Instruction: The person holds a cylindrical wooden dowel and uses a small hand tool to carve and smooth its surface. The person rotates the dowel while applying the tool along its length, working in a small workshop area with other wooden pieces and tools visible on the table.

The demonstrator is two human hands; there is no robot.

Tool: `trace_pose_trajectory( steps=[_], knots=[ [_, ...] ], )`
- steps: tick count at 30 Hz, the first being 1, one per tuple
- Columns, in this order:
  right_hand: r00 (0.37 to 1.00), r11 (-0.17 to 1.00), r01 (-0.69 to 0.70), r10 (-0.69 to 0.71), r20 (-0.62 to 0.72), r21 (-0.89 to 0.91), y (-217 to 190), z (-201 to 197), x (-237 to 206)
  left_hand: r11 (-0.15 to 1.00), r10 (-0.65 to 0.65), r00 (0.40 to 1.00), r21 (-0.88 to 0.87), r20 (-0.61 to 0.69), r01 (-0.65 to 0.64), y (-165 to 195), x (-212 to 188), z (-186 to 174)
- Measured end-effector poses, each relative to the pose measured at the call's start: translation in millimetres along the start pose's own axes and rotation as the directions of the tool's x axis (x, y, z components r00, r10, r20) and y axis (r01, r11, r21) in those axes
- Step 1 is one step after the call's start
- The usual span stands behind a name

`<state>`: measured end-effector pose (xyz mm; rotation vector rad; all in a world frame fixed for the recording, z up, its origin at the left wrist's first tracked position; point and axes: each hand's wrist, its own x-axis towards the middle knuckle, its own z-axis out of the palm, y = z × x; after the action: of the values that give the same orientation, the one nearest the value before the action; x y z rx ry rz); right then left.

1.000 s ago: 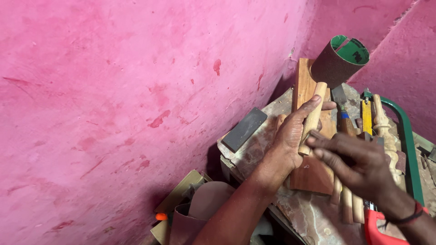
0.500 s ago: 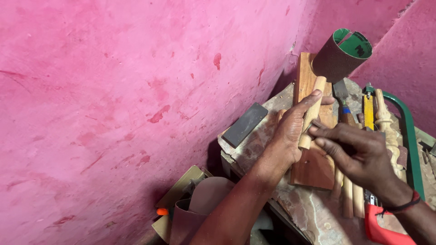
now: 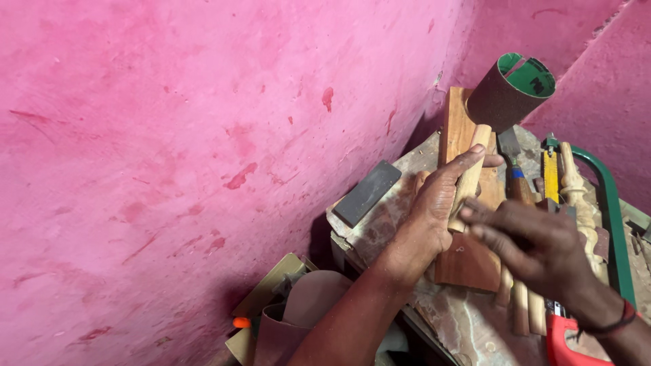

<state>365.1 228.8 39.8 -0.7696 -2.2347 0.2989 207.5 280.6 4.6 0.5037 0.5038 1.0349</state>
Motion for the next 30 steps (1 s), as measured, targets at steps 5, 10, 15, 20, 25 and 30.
trace_pose_trajectory(
  steps=[5, 10, 15, 20, 25, 30],
  knots=[
    [0.944, 0.944, -0.324, 0.326, 0.040, -0.055, 4.5, -1.3, -3.9, 0.999, -0.053, 0.997, 0.004, -0.064, 0.053, 0.7, -5.4, 2.9],
    [0.985, 0.986, -0.155, 0.159, 0.061, -0.057, 3.2, -1.5, -1.7, 0.999, 0.004, 1.000, 0.040, -0.010, -0.003, -0.1, -2.6, 2.3],
    [0.998, 0.995, -0.059, 0.060, -0.016, 0.087, 5.9, -3.6, 0.5, 0.996, -0.046, 0.998, 0.079, -0.046, 0.049, -6.3, 4.7, -3.4],
    [0.982, 0.986, -0.166, 0.168, 0.086, -0.034, 17.0, -4.2, -6.9, 0.998, -0.010, 0.999, 0.058, -0.031, 0.012, -6.8, 6.2, -2.9],
    [0.901, 0.898, -0.341, 0.397, 0.177, -0.279, 21.2, -3.2, -11.4, 0.986, -0.038, 0.992, 0.156, -0.121, 0.057, -5.7, 2.1, -1.4],
    [0.963, 0.966, -0.243, 0.251, 0.103, -0.084, 14.1, -3.1, -6.9, 0.979, -0.043, 0.993, 0.196, -0.108, 0.064, -6.2, 4.2, -3.3]
  ],
)
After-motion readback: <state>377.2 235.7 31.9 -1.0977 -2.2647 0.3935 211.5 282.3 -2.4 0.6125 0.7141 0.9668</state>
